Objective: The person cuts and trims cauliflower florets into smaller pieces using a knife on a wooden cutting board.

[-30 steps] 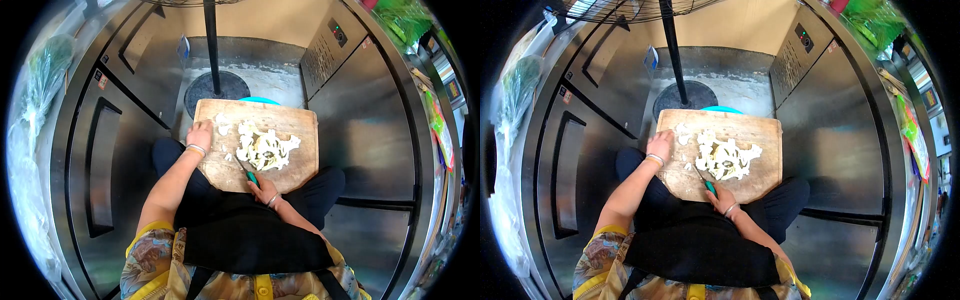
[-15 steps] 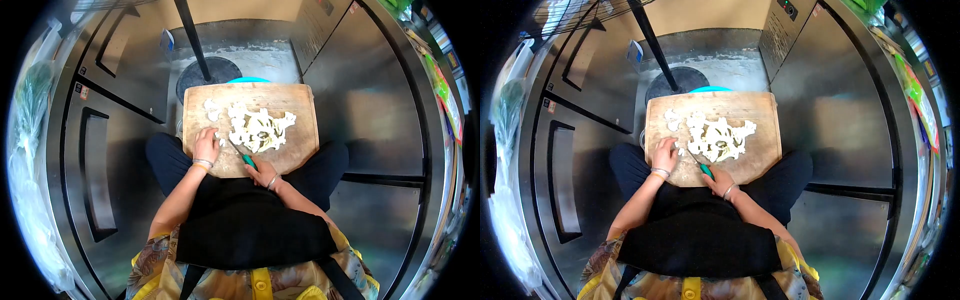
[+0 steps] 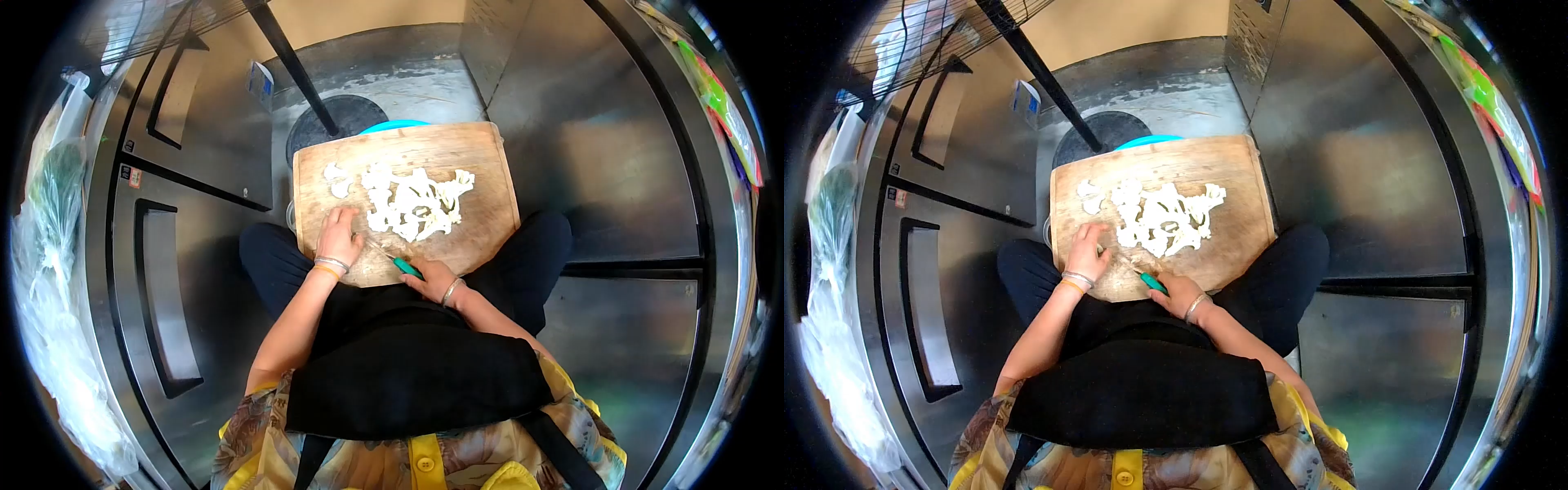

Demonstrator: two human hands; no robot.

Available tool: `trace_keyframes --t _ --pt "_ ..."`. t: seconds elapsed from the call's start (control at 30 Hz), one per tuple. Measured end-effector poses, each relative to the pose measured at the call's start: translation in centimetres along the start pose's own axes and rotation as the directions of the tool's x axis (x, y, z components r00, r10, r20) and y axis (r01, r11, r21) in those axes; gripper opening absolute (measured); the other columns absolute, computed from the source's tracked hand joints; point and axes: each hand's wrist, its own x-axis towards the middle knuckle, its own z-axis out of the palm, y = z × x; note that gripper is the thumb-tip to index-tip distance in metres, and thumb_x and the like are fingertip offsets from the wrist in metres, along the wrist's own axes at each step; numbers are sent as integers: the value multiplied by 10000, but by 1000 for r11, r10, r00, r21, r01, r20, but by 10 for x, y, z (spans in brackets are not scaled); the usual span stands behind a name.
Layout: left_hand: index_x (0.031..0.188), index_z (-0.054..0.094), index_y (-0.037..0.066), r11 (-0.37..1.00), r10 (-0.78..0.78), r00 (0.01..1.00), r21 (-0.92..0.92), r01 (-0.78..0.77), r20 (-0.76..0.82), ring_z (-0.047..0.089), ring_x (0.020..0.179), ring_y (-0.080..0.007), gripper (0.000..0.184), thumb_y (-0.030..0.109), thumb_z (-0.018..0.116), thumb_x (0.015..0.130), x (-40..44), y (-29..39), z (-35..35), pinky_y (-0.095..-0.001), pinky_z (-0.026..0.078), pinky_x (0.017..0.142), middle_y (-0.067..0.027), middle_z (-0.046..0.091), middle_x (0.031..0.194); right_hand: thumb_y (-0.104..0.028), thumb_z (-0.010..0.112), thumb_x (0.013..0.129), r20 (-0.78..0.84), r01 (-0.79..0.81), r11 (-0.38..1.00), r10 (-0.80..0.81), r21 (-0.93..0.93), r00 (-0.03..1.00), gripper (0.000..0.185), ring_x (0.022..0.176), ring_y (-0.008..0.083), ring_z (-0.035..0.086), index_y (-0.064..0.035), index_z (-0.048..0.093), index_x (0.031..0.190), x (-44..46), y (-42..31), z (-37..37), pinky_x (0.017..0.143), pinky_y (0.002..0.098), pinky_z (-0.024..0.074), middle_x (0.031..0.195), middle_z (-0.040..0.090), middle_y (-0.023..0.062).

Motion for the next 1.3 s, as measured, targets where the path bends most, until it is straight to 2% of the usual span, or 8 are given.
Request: trace_keyframes --t 0.07,0.13,0.33,0.57,0.67,0.77,1.07,1.3 --pt "926 597 70 998 23 994 -53 -29 -110 558 922 -313 254 104 684 690 7 2 7 -388 456 814 -122 563 970 -288 544 881 9 -12 999 12 43 1000 295 751 402 578 -8 523 970 -5 -4 -7 688 440 460 801 597 233" --pt "931 595 61 948 -145 989 -288 134 -17 580 842 -290 284 135 718 686 13 -3 24 -368 469 767 -115 589 896 -292 545 878 25 -24 997 22 74 999 301 820 432 560 -13 531 990 -11 -9 -14 727 456 446 834 595 250" --pt "853 605 50 882 -230 966 -392 260 122 543 652 -185 273 149 772 661 22 -11 47 -303 471 636 -66 568 728 -318 546 883 -60 -104 982 115 157 992 348 828 430 564 -38 537 1089 -19 -8 -14 727 445 456 874 602 252" --pt "827 617 52 658 -347 932 -682 320 103 495 659 -68 140 50 714 727 9 -33 33 -220 424 563 16 548 755 -307 570 884 11 -151 940 155 305 988 423 578 247 592 -43 506 1208 -15 -11 -15 599 345 482 762 611 172" --pt "920 563 68 219 -476 817 -856 467 324 561 774 -96 92 24 592 845 -1 -18 -2 -238 488 640 -7 573 857 -304 575 885 5 -152 924 161 351 987 468 511 186 573 -49 478 1265 -12 -11 -11 546 314 478 728 607 138" --pt "956 584 64 75 -433 816 -887 456 383 595 838 -120 106 95 604 857 -9 -12 -17 -259 500 692 -16 615 922 -304 572 887 -37 -121 931 142 345 989 474 501 182 571 -46 474 1272 -11 -11 -7 534 312 477 716 606 132" --pt "1080 596 59 250 -722 677 -859 446 141 602 833 -135 253 77 621 829 49 -84 -4 -255 478 693 -40 625 945 -312 563 889 -44 -197 951 213 240 976 393 510 209 584 -15 528 1144 -3 -8 -2 532 334 481 685 600 142" --pt "1135 587 38 508 -556 823 -736 446 115 581 923 -147 346 66 646 795 77 -77 4 -269 452 811 -64 609 1092 -313 560 892 -63 -161 970 175 183 983 359 488 223 580 -5 543 1076 0 -2 -2 529 341 471 660 593 152"
